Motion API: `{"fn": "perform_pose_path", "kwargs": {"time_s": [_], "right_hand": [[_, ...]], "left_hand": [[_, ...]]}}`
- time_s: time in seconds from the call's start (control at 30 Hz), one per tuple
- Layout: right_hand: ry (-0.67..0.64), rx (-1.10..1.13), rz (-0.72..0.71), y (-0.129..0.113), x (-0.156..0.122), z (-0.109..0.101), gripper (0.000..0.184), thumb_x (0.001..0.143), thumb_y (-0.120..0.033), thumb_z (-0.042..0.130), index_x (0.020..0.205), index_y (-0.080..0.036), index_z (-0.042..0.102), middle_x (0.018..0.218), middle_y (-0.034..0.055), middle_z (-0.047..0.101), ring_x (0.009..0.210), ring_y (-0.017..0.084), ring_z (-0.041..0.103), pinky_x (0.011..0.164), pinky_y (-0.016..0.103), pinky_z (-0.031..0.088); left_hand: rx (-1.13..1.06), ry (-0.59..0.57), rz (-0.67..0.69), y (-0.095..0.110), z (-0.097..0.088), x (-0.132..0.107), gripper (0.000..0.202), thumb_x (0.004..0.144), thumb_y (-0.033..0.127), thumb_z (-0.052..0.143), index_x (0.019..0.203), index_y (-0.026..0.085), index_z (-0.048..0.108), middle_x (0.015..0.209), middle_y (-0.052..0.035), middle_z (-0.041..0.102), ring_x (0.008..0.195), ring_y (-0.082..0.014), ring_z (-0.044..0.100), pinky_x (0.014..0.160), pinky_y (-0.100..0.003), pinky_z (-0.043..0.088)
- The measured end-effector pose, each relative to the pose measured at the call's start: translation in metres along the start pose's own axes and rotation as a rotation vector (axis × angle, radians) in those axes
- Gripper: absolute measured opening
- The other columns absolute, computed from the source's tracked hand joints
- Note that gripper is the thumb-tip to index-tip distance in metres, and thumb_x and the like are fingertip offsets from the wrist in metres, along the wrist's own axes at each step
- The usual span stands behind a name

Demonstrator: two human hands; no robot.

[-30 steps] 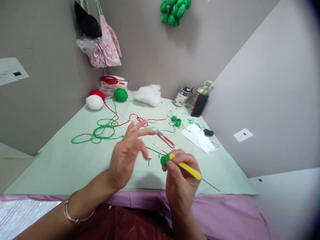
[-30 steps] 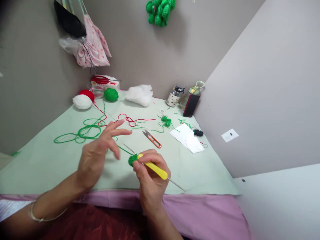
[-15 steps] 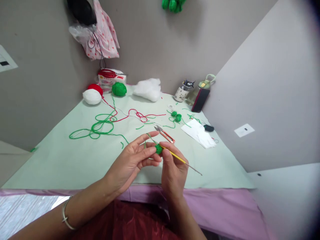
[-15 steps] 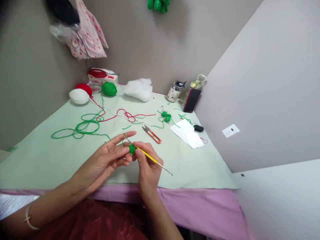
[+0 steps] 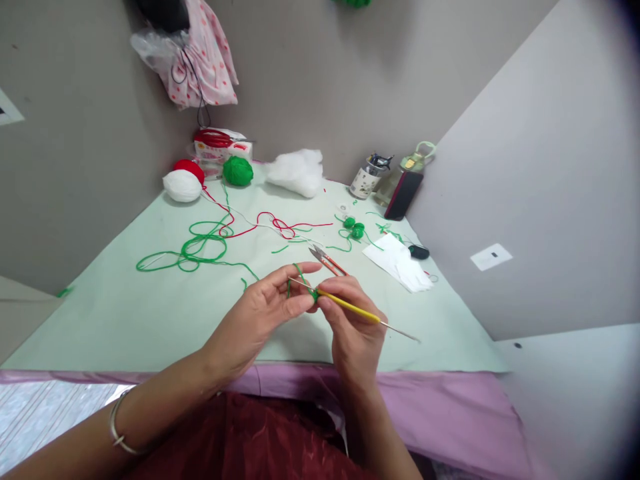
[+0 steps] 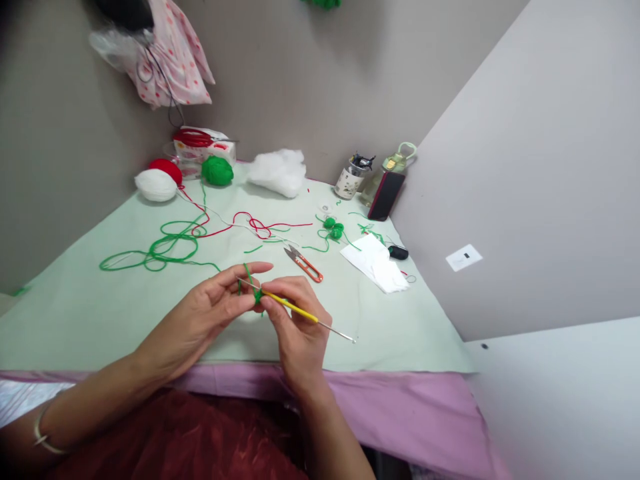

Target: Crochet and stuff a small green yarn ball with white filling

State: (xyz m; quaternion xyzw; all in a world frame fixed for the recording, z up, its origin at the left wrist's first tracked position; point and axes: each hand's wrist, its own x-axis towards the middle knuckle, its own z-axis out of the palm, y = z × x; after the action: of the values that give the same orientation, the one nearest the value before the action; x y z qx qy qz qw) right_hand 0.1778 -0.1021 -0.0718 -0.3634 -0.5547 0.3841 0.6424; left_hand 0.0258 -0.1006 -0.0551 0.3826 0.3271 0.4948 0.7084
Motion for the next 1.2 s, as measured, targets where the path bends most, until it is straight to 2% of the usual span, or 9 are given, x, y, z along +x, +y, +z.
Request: {"fn": "perform_pose_path", "kwargs": {"time_s": [0.13, 0.3, 0.4, 0.53, 0.63, 0.83, 0.93, 1.07, 1.2], "right_hand": [[0.034, -0.035, -0.009, 0.003, 0.001, -0.002, 0.012, 0.094, -0.026, 0.071, 0.099, -0.029, 0.081, 0.090, 0.0015, 0.071, 0.080, 0.016, 0.065, 0.073, 0.032, 0.054], [-0.003, 0.094, 0.034, 0.006, 0.000, -0.004, 0.015, 0.099, -0.027, 0.064, 0.101, -0.029, 0.079, 0.085, -0.0001, 0.067, 0.073, 0.014, 0.064, 0.073, 0.032, 0.052], [-0.013, 0.024, -0.015, 0.003, 0.000, -0.004, 0.013, 0.098, -0.024, 0.066, 0.098, -0.028, 0.078, 0.086, 0.0000, 0.068, 0.074, 0.014, 0.063, 0.073, 0.031, 0.052], [-0.016, -0.107, -0.064, -0.003, -0.001, -0.003, 0.014, 0.097, -0.024, 0.067, 0.099, -0.029, 0.080, 0.095, 0.0032, 0.076, 0.084, 0.018, 0.066, 0.080, 0.036, 0.055], [-0.035, -0.074, -0.008, -0.002, -0.001, -0.002, 0.017, 0.098, -0.025, 0.065, 0.102, -0.028, 0.081, 0.097, 0.0041, 0.078, 0.081, 0.018, 0.068, 0.078, 0.036, 0.056], [0.025, 0.238, 0.144, 0.004, 0.005, 0.001, 0.014, 0.097, -0.035, 0.067, 0.092, -0.023, 0.075, 0.089, 0.0034, 0.079, 0.069, 0.015, 0.067, 0.069, 0.032, 0.056], [0.012, 0.301, 0.167, 0.003, 0.008, 0.001, 0.017, 0.098, -0.036, 0.064, 0.090, -0.023, 0.071, 0.086, 0.0025, 0.078, 0.063, 0.013, 0.066, 0.065, 0.029, 0.055], [-0.030, 0.253, 0.143, -0.002, 0.006, -0.001, 0.019, 0.103, -0.034, 0.057, 0.092, -0.024, 0.070, 0.087, 0.0017, 0.078, 0.064, 0.013, 0.067, 0.065, 0.030, 0.055], [-0.030, 0.075, 0.073, -0.012, -0.003, -0.001, 0.021, 0.105, -0.029, 0.054, 0.097, -0.028, 0.073, 0.095, -0.0007, 0.077, 0.072, 0.014, 0.069, 0.073, 0.033, 0.055]], "left_hand": [[-0.013, 0.004, -0.021, 0.002, -0.001, 0.001, 0.047, 0.081, 0.025, 0.084, 0.127, 0.028, 0.073, 0.095, -0.0008, 0.067, 0.093, -0.0159, 0.061, 0.093, -0.031, 0.048], [0.007, 0.017, -0.024, 0.004, -0.004, 0.001, 0.058, 0.085, 0.024, 0.080, 0.141, 0.031, 0.064, 0.093, 0.0025, 0.062, 0.070, -0.0082, 0.058, 0.078, -0.026, 0.049], [0.029, 0.006, -0.033, 0.003, -0.006, 0.001, 0.071, 0.086, 0.022, 0.079, 0.151, 0.034, 0.052, 0.093, 0.0037, 0.062, 0.056, -0.0041, 0.052, 0.064, -0.024, 0.046], [0.079, -0.007, -0.012, 0.003, -0.008, 0.001, 0.076, 0.084, 0.019, 0.079, 0.152, 0.034, 0.050, 0.093, 0.0042, 0.063, 0.049, -0.0018, 0.051, 0.060, -0.023, 0.044], [0.096, 0.019, -0.001, 0.004, -0.008, 0.002, 0.072, 0.082, 0.019, 0.081, 0.148, 0.033, 0.054, 0.094, 0.0042, 0.061, 0.048, -0.0019, 0.053, 0.056, -0.023, 0.044], [0.089, 0.002, 0.010, 0.004, -0.010, 0.000, 0.053, 0.088, 0.024, 0.077, 0.139, 0.032, 0.064, 0.097, 0.0040, 0.060, 0.052, -0.0015, 0.053, 0.060, -0.023, 0.046], [0.095, -0.001, 0.018, 0.003, -0.012, 0.000, 0.049, 0.088, 0.025, 0.077, 0.135, 0.031, 0.066, 0.095, 0.0036, 0.060, 0.052, -0.0023, 0.051, 0.058, -0.023, 0.044], [0.109, -0.001, 0.022, 0.003, -0.012, -0.002, 0.046, 0.090, 0.026, 0.075, 0.135, 0.034, 0.067, 0.094, 0.0043, 0.060, 0.054, -0.0035, 0.051, 0.062, -0.025, 0.044], [0.139, 0.004, 0.020, 0.008, -0.012, -0.008, 0.042, 0.092, 0.027, 0.073, 0.132, 0.040, 0.068, 0.094, 0.0066, 0.058, 0.059, -0.0042, 0.052, 0.064, -0.024, 0.043]]}}
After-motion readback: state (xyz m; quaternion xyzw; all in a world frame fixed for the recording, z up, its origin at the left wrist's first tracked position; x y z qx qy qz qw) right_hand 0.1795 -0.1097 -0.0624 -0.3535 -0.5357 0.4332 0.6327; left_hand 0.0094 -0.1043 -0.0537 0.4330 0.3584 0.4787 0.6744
